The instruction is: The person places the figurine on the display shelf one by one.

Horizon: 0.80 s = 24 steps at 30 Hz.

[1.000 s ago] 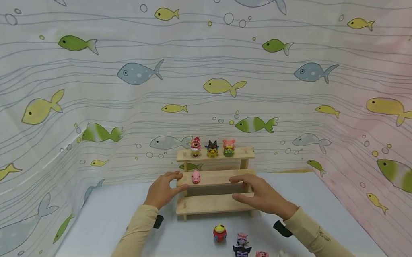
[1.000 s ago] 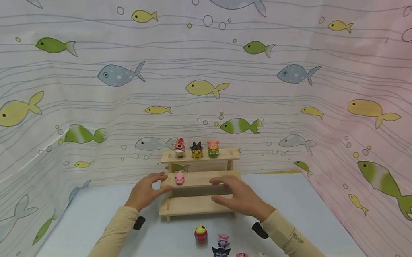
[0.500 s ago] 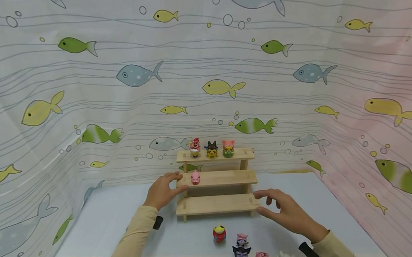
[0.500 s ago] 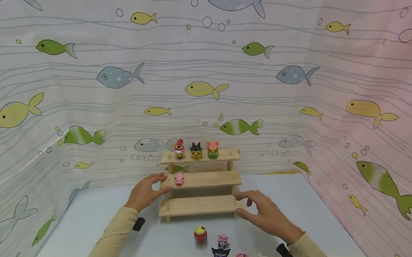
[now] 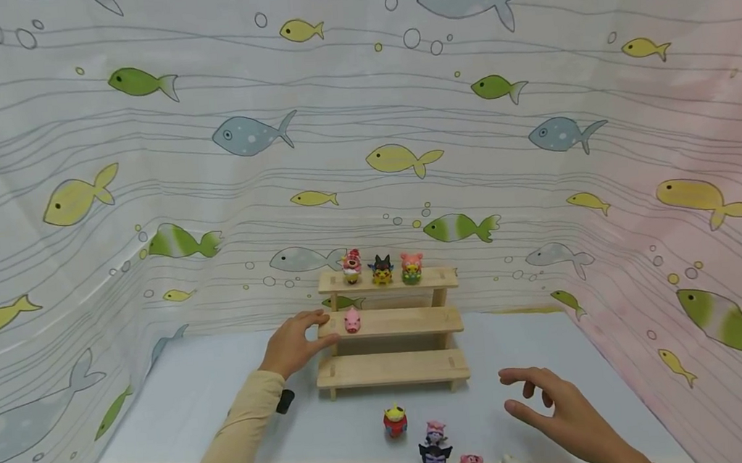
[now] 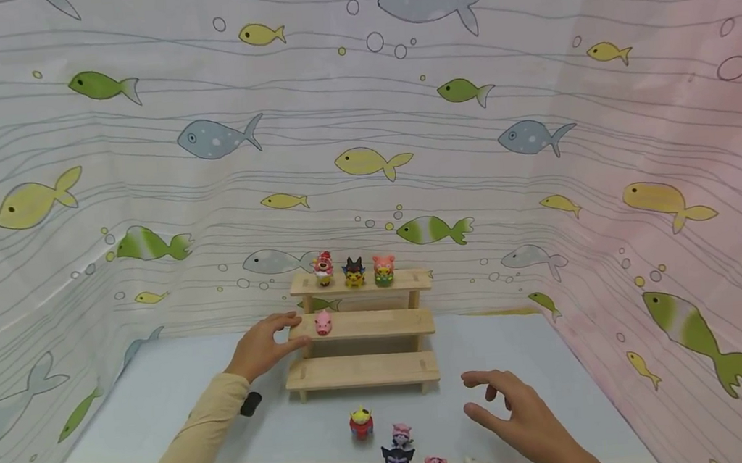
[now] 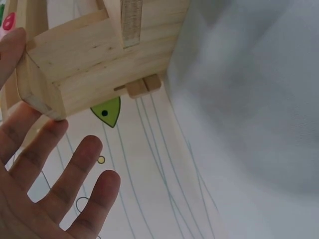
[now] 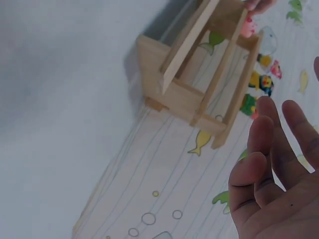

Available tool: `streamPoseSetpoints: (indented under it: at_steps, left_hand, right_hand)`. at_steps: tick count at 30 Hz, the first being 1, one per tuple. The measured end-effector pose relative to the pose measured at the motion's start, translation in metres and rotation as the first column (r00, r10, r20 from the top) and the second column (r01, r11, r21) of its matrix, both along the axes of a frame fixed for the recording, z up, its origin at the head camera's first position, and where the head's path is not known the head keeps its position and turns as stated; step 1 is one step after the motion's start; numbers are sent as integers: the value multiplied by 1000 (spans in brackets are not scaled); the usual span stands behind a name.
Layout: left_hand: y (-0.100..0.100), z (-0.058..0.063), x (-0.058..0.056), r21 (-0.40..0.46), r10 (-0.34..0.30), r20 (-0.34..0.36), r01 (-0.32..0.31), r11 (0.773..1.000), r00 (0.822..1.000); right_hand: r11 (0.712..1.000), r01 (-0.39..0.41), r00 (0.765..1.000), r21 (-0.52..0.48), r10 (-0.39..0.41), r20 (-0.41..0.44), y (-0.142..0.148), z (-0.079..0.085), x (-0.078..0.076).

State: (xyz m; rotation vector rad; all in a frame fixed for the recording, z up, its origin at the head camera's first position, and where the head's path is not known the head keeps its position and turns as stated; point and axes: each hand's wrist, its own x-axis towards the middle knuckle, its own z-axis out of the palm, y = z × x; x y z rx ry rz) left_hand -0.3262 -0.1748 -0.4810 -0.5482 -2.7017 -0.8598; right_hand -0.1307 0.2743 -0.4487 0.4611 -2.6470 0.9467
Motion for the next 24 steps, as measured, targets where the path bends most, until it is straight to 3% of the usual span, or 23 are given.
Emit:
streamPoseSetpoints:
  at_steps: [7, 13, 18, 24]
  left_hand:
    - [0, -3, -1, 0, 11, 9, -11, 1000, 1000]
    - [0, -5, -1, 5, 2, 18, -3, 1000, 1000]
    - [0, -4, -1, 15, 5, 14, -6, 1000, 1000]
    - [0, -5, -4, 33, 3, 5, -4, 999, 1000]
  right_hand:
    - [999, 32, 993, -35, -28, 114, 8, -12, 16]
    - [999, 7, 965, -54, 7, 262, 12, -28, 25]
    - [993, 10, 928, -115, 34, 372, 13, -35, 31]
    - [986, 19, 862, -163, 67, 503, 14, -36, 37]
